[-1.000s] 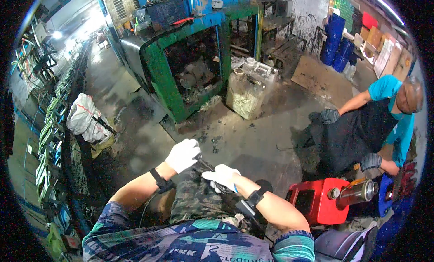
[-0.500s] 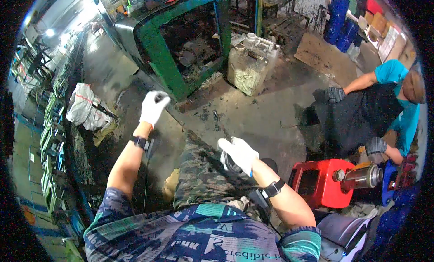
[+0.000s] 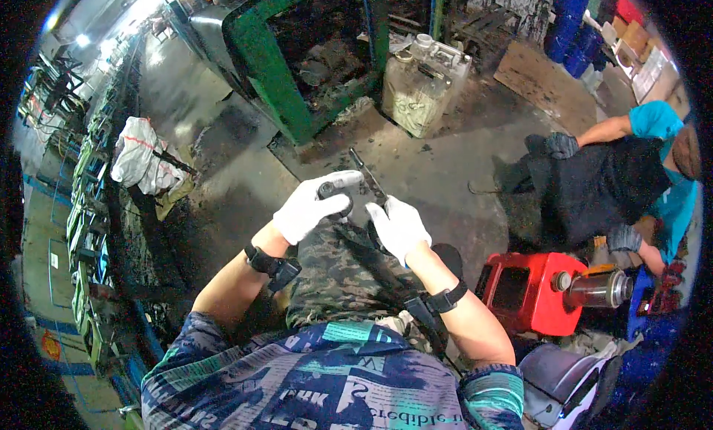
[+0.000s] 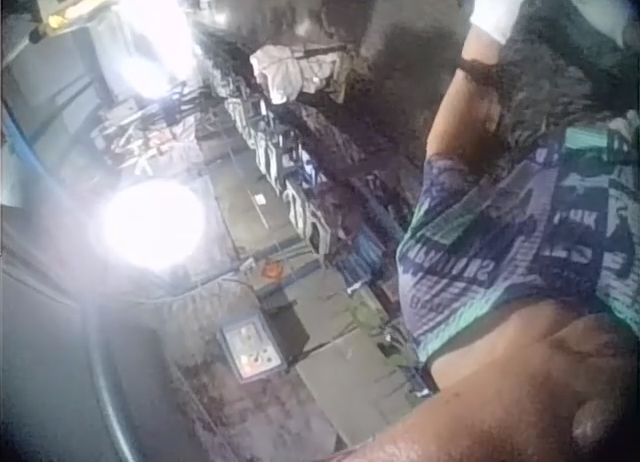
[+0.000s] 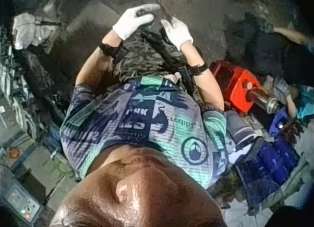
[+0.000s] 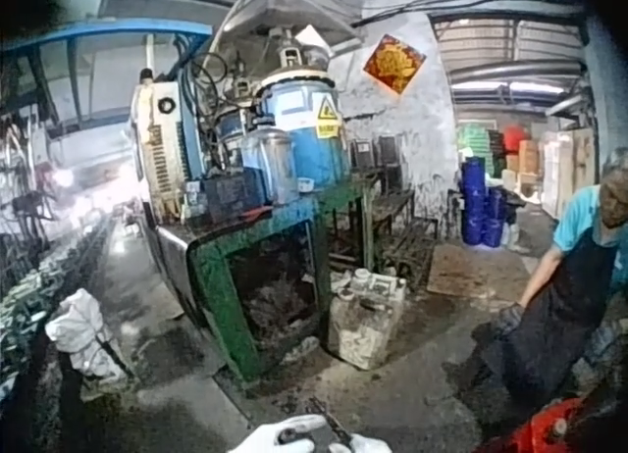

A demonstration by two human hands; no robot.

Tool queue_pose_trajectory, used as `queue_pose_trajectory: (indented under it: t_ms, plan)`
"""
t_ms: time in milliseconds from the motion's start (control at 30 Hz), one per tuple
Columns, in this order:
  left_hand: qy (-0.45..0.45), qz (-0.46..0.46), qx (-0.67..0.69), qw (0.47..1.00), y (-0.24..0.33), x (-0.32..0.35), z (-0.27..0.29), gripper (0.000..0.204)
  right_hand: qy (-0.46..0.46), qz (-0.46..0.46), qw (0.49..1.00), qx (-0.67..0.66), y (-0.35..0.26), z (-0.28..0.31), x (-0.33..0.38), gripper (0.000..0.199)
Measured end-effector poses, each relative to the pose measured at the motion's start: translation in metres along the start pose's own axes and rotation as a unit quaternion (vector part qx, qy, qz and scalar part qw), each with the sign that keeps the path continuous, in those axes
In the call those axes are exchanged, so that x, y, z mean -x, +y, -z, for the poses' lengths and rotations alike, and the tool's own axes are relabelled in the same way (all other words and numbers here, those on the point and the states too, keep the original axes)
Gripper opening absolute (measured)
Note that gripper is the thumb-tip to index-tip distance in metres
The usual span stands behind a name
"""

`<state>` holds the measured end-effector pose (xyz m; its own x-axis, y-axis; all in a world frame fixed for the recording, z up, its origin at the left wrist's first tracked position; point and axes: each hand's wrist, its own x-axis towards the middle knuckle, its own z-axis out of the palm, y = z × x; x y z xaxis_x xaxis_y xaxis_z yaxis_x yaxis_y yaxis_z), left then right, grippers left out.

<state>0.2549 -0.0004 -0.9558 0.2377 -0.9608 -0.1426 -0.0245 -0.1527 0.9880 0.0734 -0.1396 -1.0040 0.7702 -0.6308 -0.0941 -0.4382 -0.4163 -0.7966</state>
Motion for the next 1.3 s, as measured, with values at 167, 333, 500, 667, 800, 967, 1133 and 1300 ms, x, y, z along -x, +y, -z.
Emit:
queue_pose_trajectory:
  t_ms: [167, 333, 500, 667, 800, 967, 1133, 1300]
  plan:
    - [-0.040, -0.074, -0.020, 0.996, 0.010, -0.019, 0.009, 0.052, 0.002, -0.012, 0.999, 0.050, -0.009, 0.015, -0.002, 0.041]
    - [-0.029, -0.056, -0.003, 0.998, 0.006, -0.035, 0.015, 0.059, -0.025, 0.036, 0.997, 0.068, -0.007, 0.013, -0.005, 0.041]
    - [0.177, -0.079, 0.235, 0.952, 0.018, -0.066, 0.053, 0.051, -0.049, 0.025, 0.998, 0.024, -0.004, 0.020, 0.000, 0.047]
    - [0.213, -0.116, -0.079, 0.967, 0.023, -0.068, 0.082, 0.053, -0.086, -0.053, 0.991, -0.092, -0.003, 0.031, 0.005, 0.040]
    - [0.258, -0.231, -0.317, 0.883, 0.021, -0.049, 0.073, 0.054, -0.061, -0.025, 0.997, -0.035, 0.004, 0.025, 0.003, 0.032]
    - [0.269, -0.285, -0.358, 0.848, 0.037, -0.036, 0.064, 0.053, -0.049, -0.029, 0.993, -0.099, 0.019, 0.009, -0.003, 0.025]
    - [0.266, -0.292, -0.350, 0.849, 0.047, -0.031, 0.065, 0.053, -0.003, 0.060, 0.994, -0.095, 0.016, 0.008, -0.009, 0.024]
    - [0.246, -0.288, -0.351, 0.856, 0.047, -0.029, 0.064, 0.067, -0.004, -0.005, 0.995, -0.103, -0.024, 0.024, -0.008, 0.029]
